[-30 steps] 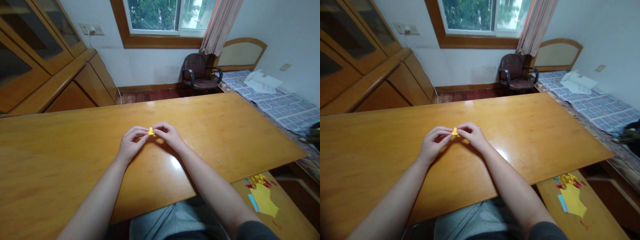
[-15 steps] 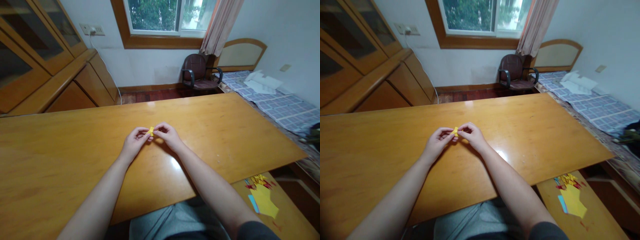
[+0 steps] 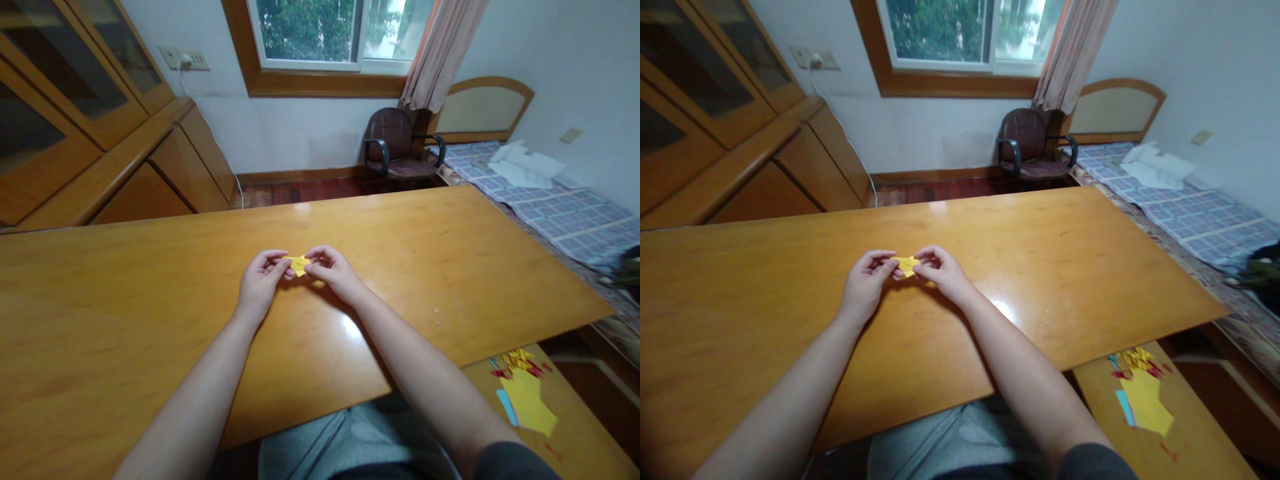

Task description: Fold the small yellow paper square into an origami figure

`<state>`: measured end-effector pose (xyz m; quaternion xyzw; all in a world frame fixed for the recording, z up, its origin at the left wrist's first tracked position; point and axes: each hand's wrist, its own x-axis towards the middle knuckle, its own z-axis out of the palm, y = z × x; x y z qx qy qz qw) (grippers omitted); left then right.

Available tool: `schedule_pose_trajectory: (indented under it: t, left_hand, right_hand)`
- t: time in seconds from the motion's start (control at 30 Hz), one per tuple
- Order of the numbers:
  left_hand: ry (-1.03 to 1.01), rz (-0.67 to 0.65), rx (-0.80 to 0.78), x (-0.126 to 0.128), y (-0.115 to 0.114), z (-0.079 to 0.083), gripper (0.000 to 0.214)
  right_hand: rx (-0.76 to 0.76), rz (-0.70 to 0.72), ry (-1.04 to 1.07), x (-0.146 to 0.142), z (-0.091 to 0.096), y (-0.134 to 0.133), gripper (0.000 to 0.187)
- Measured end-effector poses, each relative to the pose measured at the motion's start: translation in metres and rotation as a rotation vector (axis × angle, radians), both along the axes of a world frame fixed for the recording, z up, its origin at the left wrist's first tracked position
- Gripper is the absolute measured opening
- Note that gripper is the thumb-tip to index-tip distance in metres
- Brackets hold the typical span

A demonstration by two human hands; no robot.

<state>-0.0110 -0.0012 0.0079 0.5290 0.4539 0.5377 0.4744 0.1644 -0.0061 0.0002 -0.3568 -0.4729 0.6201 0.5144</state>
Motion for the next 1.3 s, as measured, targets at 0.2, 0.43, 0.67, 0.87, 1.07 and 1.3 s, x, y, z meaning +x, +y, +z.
schedule_pose_trajectory:
  t: [0.2,0.43,0.67,0.87,1.07,1.3]
  left_hand:
    - [-0.008,-0.055,-0.051,0.0009,0.0012,-0.0006,0.036]
    - [0.011,-0.110,-0.096,0.0000,0.0009,-0.0033,0.029]
    - [-0.003,-0.138,-0.124,0.0004,0.0001,-0.0030,0.026]
    - [0.015,-0.092,-0.100,-0.0013,0.0025,-0.0064,0.030]
    - [-0.012,-0.111,-0.140,-0.0038,0.0025,-0.0054,0.026]
    - [-0.059,-0.148,-0.226,-0.0050,0.0005,0.0000,0.025]
  right_hand:
    - [0.004,-0.039,0.017,0.0008,0.0011,0.0015,0.034]
    - [0.007,-0.035,0.002,0.0006,0.0012,-0.0001,0.036]
    - [-0.011,0.001,-0.021,-0.0013,0.0004,-0.0001,0.033]
    - [-0.042,0.013,-0.056,-0.0013,0.0054,-0.0017,0.033]
    - [-0.017,0.034,-0.099,0.0011,0.0054,-0.0008,0.029]
    - [0.092,0.042,-0.218,0.0039,-0.0012,0.0019,0.024]
